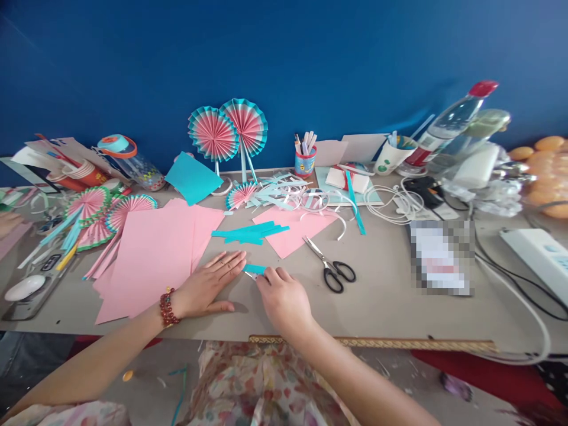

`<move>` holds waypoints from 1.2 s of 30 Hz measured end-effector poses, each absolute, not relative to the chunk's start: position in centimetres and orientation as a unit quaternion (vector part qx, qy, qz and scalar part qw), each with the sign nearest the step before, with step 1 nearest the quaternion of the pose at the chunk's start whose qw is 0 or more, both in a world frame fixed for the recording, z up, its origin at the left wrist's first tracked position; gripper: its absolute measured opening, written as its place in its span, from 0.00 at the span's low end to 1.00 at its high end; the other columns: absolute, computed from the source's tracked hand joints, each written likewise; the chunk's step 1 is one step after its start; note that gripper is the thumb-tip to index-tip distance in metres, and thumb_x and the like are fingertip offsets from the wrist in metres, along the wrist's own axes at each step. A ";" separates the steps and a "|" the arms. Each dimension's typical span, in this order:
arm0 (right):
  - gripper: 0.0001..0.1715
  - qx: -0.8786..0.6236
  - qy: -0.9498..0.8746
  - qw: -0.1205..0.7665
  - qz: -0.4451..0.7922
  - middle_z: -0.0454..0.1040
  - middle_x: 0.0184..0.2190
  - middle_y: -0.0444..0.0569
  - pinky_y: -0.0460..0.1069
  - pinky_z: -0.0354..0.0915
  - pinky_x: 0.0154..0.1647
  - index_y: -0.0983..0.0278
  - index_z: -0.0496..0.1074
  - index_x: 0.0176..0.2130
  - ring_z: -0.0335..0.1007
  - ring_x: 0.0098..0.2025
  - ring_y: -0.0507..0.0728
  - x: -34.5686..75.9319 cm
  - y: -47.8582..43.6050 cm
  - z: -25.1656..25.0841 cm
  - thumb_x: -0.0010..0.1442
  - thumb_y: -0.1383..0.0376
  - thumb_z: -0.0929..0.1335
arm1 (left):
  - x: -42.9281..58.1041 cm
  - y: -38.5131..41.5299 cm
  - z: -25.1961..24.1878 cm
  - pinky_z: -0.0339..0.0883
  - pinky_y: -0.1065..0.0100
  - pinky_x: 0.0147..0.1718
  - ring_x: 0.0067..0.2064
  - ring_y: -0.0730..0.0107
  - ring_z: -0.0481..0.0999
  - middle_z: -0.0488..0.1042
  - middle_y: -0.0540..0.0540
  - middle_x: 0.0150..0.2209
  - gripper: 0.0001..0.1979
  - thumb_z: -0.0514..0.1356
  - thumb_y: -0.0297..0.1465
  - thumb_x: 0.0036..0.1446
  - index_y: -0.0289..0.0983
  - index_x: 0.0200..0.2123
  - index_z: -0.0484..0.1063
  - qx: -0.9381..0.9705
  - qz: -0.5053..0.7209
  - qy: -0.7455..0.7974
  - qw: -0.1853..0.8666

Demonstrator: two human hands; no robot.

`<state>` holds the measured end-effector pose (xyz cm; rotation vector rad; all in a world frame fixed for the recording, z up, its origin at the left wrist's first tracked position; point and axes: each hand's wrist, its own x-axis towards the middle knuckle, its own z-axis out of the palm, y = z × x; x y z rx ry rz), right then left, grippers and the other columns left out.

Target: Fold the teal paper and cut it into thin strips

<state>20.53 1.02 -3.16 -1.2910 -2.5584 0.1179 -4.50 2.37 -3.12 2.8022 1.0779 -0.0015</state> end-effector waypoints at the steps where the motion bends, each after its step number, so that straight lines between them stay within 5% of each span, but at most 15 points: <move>1: 0.07 -0.445 -0.884 0.136 0.041 0.73 0.36 0.49 0.49 0.58 0.33 0.63 0.74 0.41 0.66 0.37 0.56 20.4 1.0 -3.1 0.66 0.70 0.66 | -4.5 2.4 -3.1 0.39 0.52 0.69 0.73 0.53 0.43 0.41 0.38 0.73 0.49 0.47 0.60 0.62 0.35 0.73 0.34 0.931 0.002 0.359 0.071; 36: 0.07 -0.437 -0.890 0.124 0.036 0.74 0.36 0.49 0.50 0.57 0.31 0.62 0.74 0.39 0.66 0.37 0.57 18.5 1.4 -3.0 0.66 0.70 0.66 | -5.8 1.8 -3.1 0.39 0.52 0.68 0.73 0.51 0.43 0.41 0.37 0.73 0.50 0.45 0.61 0.61 0.35 0.73 0.33 0.917 -0.009 0.396 0.053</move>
